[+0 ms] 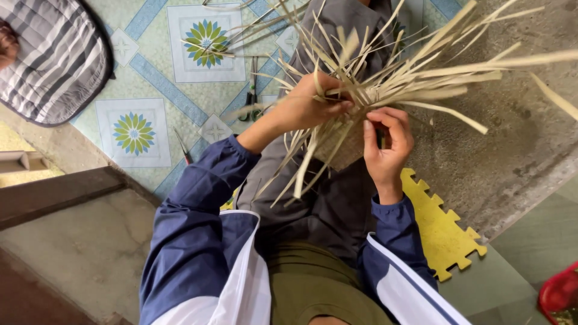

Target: Weaving a basket by interlacing thin strips of dried plant material.

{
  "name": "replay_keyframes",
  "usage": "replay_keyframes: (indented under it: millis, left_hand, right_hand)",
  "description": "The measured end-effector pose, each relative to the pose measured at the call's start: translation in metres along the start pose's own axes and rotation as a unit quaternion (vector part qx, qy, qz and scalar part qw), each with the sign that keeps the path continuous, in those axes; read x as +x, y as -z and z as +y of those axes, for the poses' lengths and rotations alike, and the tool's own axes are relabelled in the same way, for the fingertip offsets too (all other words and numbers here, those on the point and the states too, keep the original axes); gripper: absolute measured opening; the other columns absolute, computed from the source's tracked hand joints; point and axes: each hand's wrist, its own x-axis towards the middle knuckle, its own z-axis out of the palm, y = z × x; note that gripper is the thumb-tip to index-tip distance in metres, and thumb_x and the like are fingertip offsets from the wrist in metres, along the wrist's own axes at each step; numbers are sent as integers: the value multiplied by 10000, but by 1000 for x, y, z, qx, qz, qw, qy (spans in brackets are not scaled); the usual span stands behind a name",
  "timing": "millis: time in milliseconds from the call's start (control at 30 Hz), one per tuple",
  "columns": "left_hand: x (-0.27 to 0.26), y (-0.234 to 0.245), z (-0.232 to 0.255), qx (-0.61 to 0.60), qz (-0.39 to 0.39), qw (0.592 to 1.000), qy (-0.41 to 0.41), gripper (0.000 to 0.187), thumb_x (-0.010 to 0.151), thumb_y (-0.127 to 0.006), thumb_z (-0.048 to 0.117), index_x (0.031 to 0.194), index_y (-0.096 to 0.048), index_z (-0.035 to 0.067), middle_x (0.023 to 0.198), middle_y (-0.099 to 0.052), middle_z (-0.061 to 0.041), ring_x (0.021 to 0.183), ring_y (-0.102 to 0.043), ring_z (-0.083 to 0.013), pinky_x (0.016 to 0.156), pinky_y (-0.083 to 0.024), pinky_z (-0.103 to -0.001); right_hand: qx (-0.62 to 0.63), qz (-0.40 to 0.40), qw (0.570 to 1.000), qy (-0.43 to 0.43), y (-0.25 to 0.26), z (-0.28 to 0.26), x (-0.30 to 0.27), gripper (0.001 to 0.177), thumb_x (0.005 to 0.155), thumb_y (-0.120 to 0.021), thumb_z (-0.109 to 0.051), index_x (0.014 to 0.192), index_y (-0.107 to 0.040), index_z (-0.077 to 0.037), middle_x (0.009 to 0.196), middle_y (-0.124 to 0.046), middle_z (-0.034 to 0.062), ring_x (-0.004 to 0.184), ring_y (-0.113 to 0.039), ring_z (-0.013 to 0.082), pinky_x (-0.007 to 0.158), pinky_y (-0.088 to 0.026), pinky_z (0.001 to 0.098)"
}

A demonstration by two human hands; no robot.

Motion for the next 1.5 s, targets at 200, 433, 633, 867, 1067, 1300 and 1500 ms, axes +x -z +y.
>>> replay_keyframes:
  millis: [200, 433, 633, 867, 1067, 1300, 1500]
  left_hand:
    - [5, -4, -10, 5, 10, 1000, -3, 149, 884, -762, 256, 924, -765, 113, 771, -743, -120, 758, -754, -313, 691, -592, -399]
    - [-2, 1, 0, -9, 9, 1000, -18, 162, 916, -751, 291, 907, -748, 130, 776, -734, -78, 741, -737, -258, 689, -584, -362]
    - [1, -9, -3, -18, 6, 999, 40, 229, 779, -857, 288, 871, -734, 118, 761, -730, -83, 762, -737, -256, 714, -583, -376]
    - [7, -6, 3, 12, 4, 999, 52, 229, 750, -855, 238, 790, -723, 55, 650, -678, -111, 665, -727, -340, 639, -565, -417]
    - [10, -6, 13, -23, 23, 998, -54, 221, 798, -863, 209, 824, -734, 31, 699, -708, -147, 677, -743, -318, 612, -565, -376]
    - [28, 8, 41, -76, -72, 964, -243, 102, 870, -820, 110, 887, -763, 27, 859, -742, -155, 804, -753, -347, 724, -591, -429]
    - [42, -1, -32, -45, -65, 981, -176, 238, 808, -870, 119, 941, -743, -32, 880, -740, -219, 829, -742, -393, 761, -585, -484]
  right_hand:
    - [-4, -9, 1000, -26, 2, -1, -7, 123, 947, -785, 10, 1057, -733, 26, 1032, -672, 162, 971, -704, 351, 801, -588, 428]
    - [45, -7, 995, -93, -1, 2, -12, 118, 980, -744, 23, 1096, -721, 33, 1054, -702, 169, 993, -713, 313, 798, -580, 377]
    - [70, -9, 991, -118, -8, 0, -14, 143, 951, -743, 85, 1087, -710, 58, 1067, -703, 214, 1036, -709, 339, 807, -588, 412]
    - [84, 22, 981, -173, 2, 15, -25, 151, 961, -726, 61, 1110, -700, 62, 1053, -688, 194, 974, -679, 240, 836, -588, 367]
    - [105, 50, 977, -182, 18, 30, -29, 152, 1008, -690, 1, 1151, -656, 41, 1100, -655, 153, 1024, -655, 177, 854, -567, 320]
    - [50, 105, 987, -109, 28, 17, -15, 180, 965, -736, 2, 1121, -669, 64, 1058, -657, 159, 913, -652, 183, 833, -560, 304]
    - [21, 68, 996, -50, 21, 10, -6, 176, 931, -771, 2, 1082, -692, 46, 1019, -662, 151, 868, -624, 191, 792, -536, 308]
